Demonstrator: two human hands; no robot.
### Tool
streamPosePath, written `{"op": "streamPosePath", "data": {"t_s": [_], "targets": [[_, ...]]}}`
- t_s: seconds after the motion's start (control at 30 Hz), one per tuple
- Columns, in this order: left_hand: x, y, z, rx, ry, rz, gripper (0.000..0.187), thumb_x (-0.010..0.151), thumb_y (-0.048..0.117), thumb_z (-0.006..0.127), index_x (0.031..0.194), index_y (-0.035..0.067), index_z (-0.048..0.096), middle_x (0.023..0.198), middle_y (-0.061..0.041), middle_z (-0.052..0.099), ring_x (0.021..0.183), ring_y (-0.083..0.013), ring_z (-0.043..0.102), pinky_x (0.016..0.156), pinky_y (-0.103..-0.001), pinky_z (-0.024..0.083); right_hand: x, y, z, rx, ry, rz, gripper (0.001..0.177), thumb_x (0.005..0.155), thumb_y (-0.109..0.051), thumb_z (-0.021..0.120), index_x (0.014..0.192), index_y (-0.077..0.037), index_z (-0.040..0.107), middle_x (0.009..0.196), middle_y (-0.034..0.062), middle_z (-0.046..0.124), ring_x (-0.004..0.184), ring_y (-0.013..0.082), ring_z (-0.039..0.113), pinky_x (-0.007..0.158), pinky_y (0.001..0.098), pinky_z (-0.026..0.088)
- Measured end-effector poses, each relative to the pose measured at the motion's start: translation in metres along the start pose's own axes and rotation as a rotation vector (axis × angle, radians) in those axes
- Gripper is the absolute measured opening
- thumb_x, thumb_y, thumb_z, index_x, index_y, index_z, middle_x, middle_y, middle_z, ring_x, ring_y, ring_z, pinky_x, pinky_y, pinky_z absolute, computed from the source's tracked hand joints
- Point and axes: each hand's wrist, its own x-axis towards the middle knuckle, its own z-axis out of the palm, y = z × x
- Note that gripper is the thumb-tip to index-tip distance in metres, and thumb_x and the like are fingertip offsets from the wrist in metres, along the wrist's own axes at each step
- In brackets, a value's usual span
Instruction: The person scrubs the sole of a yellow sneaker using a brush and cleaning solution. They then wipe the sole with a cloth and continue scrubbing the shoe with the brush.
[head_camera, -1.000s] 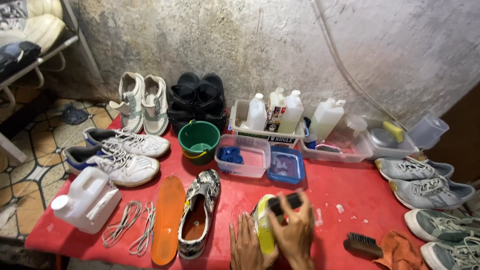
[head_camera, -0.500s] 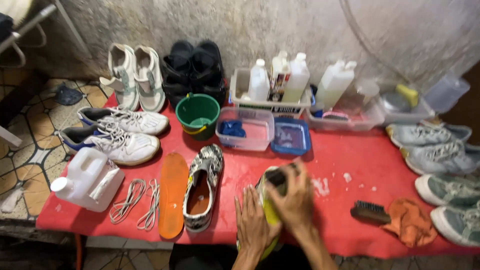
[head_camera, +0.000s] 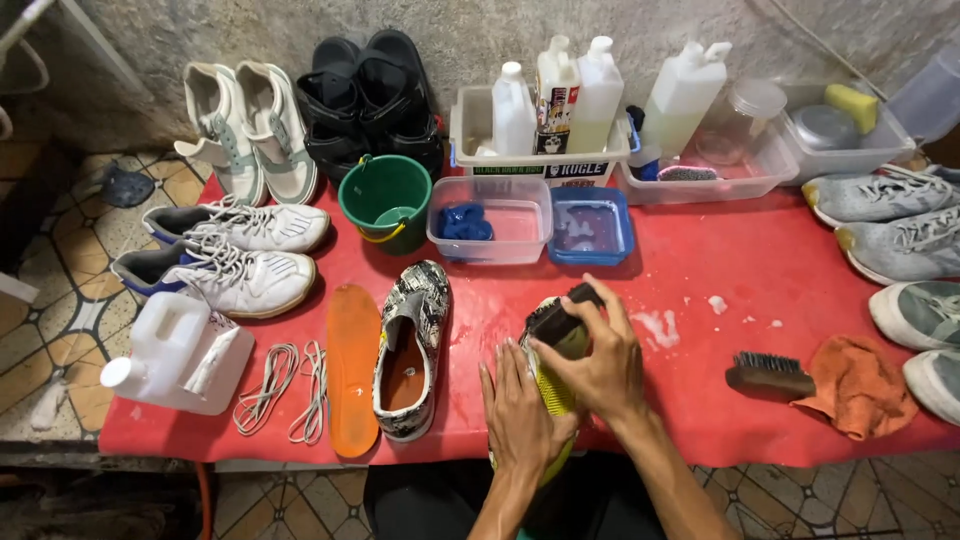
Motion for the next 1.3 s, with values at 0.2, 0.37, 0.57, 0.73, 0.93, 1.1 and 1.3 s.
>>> {"op": "streamPosePath", "data": {"t_s": [0.2, 0.37, 0.57, 0.73, 0.93, 1.1, 1.3], "targets": [[0.001, -0.001, 0.005, -0.026, 0.034, -0.004, 0.124, 0.070, 0.075, 0.068, 0.154, -0.008, 0.032, 0.159, -0.028, 0.037, 0.150, -0.0342, 0.035, 0.125, -0.050, 0.014, 0.006, 0.002, 0.008, -0.130, 0.155, 0.029, 0.042, 0.070, -0.030, 0.088, 0.101, -0.010, 0.067, 0.139, 0.0257, 0.055, 0.122, 0.0440, 0.062, 0.093, 0.0537, 0.055], [-0.002, -0.001, 0.009, 0.011, 0.019, 0.000, 0.131, 0.069, 0.078, 0.075, 0.155, -0.009, 0.029, 0.160, -0.027, 0.035, 0.151, -0.0334, 0.032, 0.126, -0.051, 0.011, 0.002, 0.015, 0.013, -0.025, 0.002, 0.046, 0.057, 0.067, -0.037, 0.092, 0.113, -0.012, 0.069, 0.142, 0.0219, 0.054, 0.125, 0.0382, 0.061, 0.088, 0.0540, 0.062], [0.000, -0.003, 0.014, -0.002, 0.042, 0.000, 0.126, 0.075, 0.083, 0.062, 0.158, -0.006, 0.026, 0.162, -0.026, 0.032, 0.152, -0.0322, 0.029, 0.125, -0.049, 0.011, 0.009, 0.000, 0.010, 0.027, -0.021, 0.106, 0.049, 0.071, -0.036, 0.088, 0.106, -0.007, 0.069, 0.142, 0.0226, 0.053, 0.119, 0.0416, 0.063, 0.080, 0.0548, 0.065], [-0.001, 0.000, 0.007, -0.044, 0.062, -0.035, 0.112, 0.083, 0.078, 0.060, 0.152, -0.007, 0.037, 0.157, -0.028, 0.040, 0.147, -0.0357, 0.038, 0.123, -0.052, 0.019, 0.007, 0.024, 0.017, -0.222, 0.188, 0.093, 0.053, 0.071, -0.042, 0.088, 0.109, -0.009, 0.072, 0.139, 0.0250, 0.057, 0.121, 0.0396, 0.061, 0.084, 0.0538, 0.059], [-0.003, -0.002, 0.012, -0.010, 0.014, -0.012, 0.130, 0.074, 0.081, 0.077, 0.156, -0.007, 0.027, 0.161, -0.027, 0.032, 0.151, -0.0333, 0.031, 0.124, -0.050, 0.015, 0.004, 0.021, 0.012, 0.055, 0.020, 0.087, 0.052, 0.065, -0.037, 0.092, 0.107, -0.011, 0.073, 0.142, 0.0204, 0.058, 0.121, 0.0361, 0.064, 0.091, 0.0541, 0.061], [0.002, 0.002, -0.012, -0.165, 0.061, 0.068, 0.097, 0.070, 0.048, 0.069, 0.150, 0.000, 0.044, 0.147, -0.035, 0.047, 0.146, -0.0436, 0.036, 0.124, -0.056, 0.011, -0.010, 0.008, 0.021, 0.044, -0.112, -0.009, 0.058, 0.063, -0.041, 0.096, 0.108, -0.012, 0.073, 0.144, 0.0208, 0.054, 0.124, 0.0372, 0.062, 0.083, 0.0582, 0.064], [-0.002, 0.000, -0.004, -0.091, 0.073, 0.037, 0.120, 0.078, 0.074, 0.061, 0.156, -0.010, 0.026, 0.159, -0.029, 0.036, 0.149, -0.0362, 0.035, 0.125, -0.051, 0.012, -0.005, -0.001, 0.012, -0.088, 0.159, 0.034, 0.042, 0.066, -0.033, 0.091, 0.097, -0.015, 0.070, 0.136, 0.0185, 0.059, 0.121, 0.0376, 0.062, 0.094, 0.0491, 0.055]]}}
